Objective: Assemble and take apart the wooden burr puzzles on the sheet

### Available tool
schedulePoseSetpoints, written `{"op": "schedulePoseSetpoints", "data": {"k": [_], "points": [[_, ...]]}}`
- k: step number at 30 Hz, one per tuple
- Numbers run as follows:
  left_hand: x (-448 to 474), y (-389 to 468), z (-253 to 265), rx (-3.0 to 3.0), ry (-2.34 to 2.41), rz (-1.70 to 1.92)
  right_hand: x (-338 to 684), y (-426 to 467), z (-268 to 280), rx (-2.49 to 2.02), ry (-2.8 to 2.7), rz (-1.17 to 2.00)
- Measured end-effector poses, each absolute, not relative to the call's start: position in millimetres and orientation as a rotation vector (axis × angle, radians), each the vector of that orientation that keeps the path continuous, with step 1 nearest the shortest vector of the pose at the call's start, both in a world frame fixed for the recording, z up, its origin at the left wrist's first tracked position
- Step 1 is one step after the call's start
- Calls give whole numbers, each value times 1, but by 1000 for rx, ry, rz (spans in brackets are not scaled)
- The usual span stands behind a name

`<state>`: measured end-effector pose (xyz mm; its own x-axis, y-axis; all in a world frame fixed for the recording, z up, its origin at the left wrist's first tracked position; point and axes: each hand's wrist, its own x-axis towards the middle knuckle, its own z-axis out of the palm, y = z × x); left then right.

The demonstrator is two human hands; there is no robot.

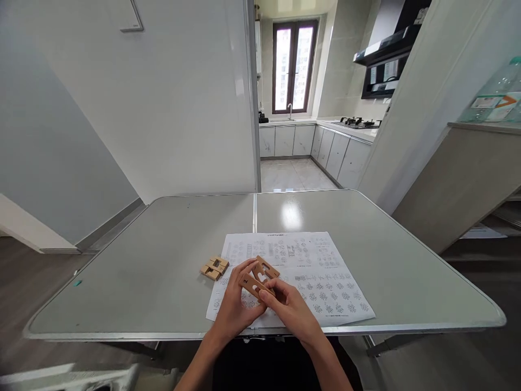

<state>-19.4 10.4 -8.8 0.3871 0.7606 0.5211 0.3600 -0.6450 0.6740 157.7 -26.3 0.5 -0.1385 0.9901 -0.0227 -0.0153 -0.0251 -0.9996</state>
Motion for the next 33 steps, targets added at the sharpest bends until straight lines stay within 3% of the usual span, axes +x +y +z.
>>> {"op": "schedulePoseSetpoints", "data": {"k": [11, 19, 33], "points": [[-26, 8, 2, 1878, 999, 1169, 163, -33, 3, -1214, -1381, 1178], [-29, 13, -9, 1307, 1102, 1266, 159, -43, 2, -1330, -1063, 886], [-24, 6, -15, 1491, 1054, 1134, 126, -50, -3, -1280, -983, 1044]]}}
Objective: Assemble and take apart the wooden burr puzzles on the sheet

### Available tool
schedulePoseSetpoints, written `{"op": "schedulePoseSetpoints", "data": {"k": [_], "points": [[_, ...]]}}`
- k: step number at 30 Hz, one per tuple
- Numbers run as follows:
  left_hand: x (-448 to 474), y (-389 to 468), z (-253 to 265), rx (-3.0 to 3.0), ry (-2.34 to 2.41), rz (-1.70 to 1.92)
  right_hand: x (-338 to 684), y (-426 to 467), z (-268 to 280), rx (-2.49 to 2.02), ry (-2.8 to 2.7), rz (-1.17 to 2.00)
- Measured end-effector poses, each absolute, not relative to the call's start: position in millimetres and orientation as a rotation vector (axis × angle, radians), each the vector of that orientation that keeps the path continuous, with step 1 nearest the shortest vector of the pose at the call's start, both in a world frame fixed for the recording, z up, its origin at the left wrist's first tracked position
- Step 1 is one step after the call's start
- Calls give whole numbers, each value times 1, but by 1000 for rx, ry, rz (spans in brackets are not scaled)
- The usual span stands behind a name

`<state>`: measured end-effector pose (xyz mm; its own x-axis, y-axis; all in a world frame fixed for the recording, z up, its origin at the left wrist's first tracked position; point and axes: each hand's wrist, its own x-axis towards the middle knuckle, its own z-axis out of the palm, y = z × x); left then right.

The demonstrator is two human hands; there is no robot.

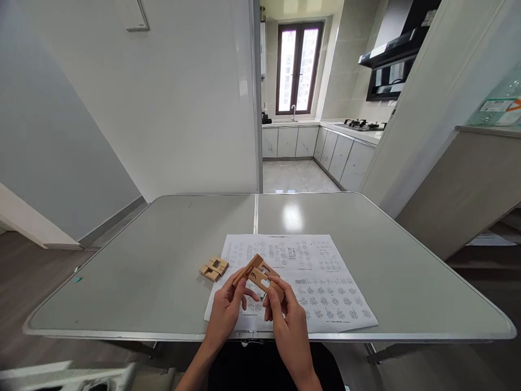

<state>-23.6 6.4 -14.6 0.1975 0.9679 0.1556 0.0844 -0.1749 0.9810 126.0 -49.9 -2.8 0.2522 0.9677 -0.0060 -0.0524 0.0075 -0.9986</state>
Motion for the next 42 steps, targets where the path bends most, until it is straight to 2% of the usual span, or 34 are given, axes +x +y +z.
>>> {"op": "schedulePoseSetpoints", "data": {"k": [21, 42], "points": [[-20, 0, -5, 1829, 970, 969, 134, -57, -4, -1390, -1039, 1004], [-17, 1, 11, 1842, 804, 844, 143, -66, -4, -1384, -971, 1038]]}}
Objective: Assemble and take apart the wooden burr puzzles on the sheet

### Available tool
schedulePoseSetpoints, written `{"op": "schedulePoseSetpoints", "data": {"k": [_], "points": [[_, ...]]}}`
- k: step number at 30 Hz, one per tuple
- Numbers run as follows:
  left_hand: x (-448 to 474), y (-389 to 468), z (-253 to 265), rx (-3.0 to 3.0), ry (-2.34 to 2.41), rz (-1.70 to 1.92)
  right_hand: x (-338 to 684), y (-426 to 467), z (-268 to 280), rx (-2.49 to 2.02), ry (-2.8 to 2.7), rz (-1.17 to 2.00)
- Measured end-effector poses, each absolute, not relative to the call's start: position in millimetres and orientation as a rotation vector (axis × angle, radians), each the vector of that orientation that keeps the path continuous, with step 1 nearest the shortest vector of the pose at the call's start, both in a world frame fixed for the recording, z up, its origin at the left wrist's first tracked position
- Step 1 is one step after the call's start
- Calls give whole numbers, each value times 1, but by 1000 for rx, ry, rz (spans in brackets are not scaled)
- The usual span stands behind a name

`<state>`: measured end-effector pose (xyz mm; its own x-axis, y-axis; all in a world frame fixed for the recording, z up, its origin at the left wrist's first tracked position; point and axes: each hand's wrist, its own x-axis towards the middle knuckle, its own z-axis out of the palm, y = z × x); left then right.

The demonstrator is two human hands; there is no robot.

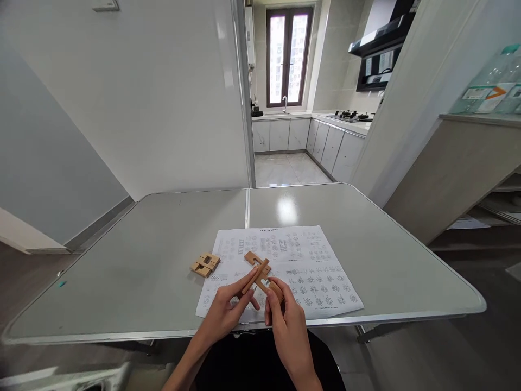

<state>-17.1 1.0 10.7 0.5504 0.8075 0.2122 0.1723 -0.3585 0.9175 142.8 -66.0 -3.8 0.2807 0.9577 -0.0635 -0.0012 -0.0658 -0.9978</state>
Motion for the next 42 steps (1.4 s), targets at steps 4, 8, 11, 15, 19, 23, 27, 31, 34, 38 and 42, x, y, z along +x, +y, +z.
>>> {"op": "schedulePoseSetpoints", "data": {"k": [4, 8, 11, 15, 19, 23, 27, 31, 34, 38, 42], "points": [[-18, 1, 9, 1812, 839, 840, 143, -64, -6, -1371, -980, 1071], [-21, 1, 7, 1782, 877, 860, 141, -62, -5, -1328, -992, 1113], [-22, 1, 7, 1789, 870, 858, 139, -62, -6, -1290, -973, 1146], [-22, 1, 8, 1792, 863, 836, 140, -63, -9, -1246, -956, 1181], [-21, 1, 8, 1763, 871, 865, 138, -64, -10, -1271, -974, 1178], [-21, 1, 8, 1696, 886, 900, 134, -64, -7, -1285, -1020, 1159], [-21, 0, 10, 1661, 924, 893, 131, -64, -5, -1283, -1078, 1124], [-20, -1, 11, 1670, 897, 884, 130, -65, -7, -1294, -1106, 1104], [-20, 0, 11, 1674, 887, 874, 131, -66, -9, -1288, -1107, 1100], [-21, 1, 11, 1684, 898, 853, 132, -67, -9, -1287, -1099, 1105], [-20, 2, 11, 1686, 902, 831, 134, -66, -10, -1287, -1102, 1108]]}}
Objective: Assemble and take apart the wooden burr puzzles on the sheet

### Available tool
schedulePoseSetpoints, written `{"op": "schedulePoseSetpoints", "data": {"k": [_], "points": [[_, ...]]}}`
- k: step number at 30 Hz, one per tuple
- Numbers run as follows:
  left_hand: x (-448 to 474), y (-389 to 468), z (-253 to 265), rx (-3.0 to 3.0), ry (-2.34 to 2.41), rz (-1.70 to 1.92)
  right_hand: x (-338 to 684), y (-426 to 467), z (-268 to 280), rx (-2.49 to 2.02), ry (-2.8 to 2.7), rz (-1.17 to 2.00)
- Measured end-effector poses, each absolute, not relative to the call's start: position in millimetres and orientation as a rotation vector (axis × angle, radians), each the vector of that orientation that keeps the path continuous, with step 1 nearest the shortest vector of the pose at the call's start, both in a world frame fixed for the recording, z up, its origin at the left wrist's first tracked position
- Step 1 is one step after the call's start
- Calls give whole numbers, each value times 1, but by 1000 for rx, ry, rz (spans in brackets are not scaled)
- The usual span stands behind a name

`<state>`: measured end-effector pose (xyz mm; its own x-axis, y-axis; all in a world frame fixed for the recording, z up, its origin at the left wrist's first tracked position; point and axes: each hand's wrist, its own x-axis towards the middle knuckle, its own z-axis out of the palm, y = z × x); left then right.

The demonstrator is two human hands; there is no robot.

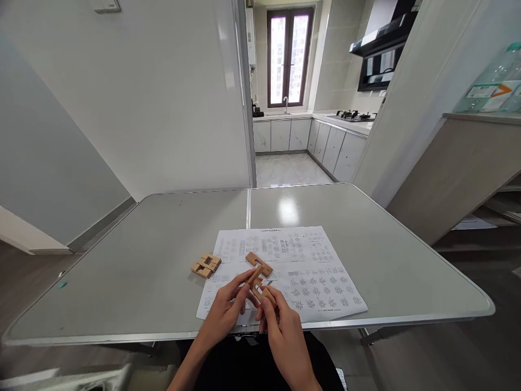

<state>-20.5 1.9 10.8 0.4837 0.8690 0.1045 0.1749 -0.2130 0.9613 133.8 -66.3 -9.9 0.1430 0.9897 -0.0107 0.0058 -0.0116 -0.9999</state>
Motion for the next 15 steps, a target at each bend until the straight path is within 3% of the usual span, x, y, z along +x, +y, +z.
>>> {"op": "schedulePoseSetpoints", "data": {"k": [15], "points": [[-21, 3, 10, 1719, 814, 815, 138, -68, -11, -1284, -1054, 1132]]}}
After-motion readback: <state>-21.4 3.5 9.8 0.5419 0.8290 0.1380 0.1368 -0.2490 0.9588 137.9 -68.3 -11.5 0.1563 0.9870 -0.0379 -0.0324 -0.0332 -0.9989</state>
